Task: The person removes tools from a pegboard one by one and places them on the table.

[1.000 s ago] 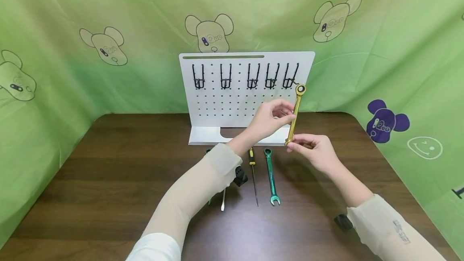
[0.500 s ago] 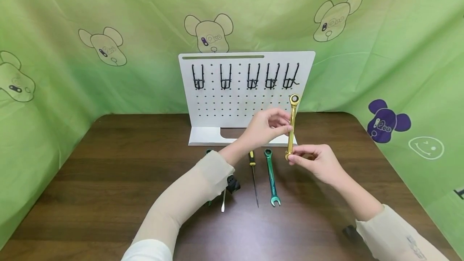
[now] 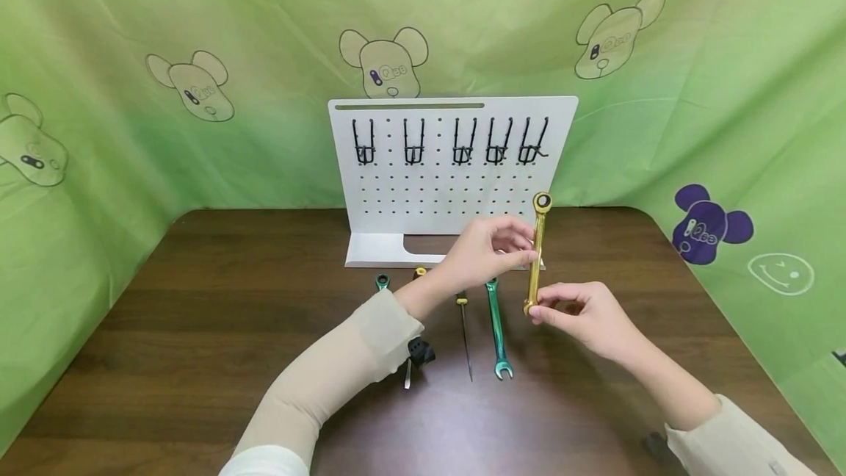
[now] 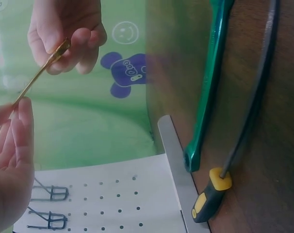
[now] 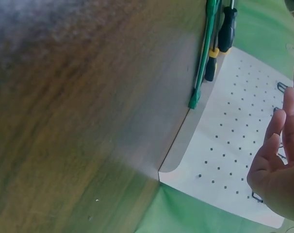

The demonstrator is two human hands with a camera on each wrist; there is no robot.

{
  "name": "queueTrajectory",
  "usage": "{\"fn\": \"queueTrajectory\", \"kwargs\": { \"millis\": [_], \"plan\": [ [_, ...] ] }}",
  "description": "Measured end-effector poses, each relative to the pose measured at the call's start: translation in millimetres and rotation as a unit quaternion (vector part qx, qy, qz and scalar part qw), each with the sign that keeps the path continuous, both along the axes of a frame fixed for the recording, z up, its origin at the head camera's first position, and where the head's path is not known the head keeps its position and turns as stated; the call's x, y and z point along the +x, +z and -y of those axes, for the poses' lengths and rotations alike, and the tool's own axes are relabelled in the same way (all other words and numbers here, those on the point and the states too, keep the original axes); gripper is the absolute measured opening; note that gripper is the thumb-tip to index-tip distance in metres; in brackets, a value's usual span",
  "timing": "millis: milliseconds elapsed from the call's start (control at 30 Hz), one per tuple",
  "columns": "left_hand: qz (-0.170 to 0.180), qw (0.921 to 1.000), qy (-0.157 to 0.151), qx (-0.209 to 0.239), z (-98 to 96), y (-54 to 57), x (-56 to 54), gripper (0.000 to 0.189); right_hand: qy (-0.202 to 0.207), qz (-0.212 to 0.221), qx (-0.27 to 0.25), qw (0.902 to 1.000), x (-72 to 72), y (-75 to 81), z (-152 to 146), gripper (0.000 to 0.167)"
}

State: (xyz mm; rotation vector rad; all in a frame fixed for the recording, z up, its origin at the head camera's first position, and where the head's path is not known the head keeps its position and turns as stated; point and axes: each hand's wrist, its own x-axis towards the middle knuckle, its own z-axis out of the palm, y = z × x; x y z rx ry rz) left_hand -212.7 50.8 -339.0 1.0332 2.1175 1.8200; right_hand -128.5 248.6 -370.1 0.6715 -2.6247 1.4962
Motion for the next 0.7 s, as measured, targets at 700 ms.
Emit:
{"fn": "queueTrajectory", "kwargs": {
  "millis": [700],
  "plan": [
    [0.055,0.9962,-0.02,-0.065,-6.5,-31.1,8.1,0.027,0.067,0.064,0.029,0.9953,13.5,-13.1,-8.7,0.004]
  ]
}}
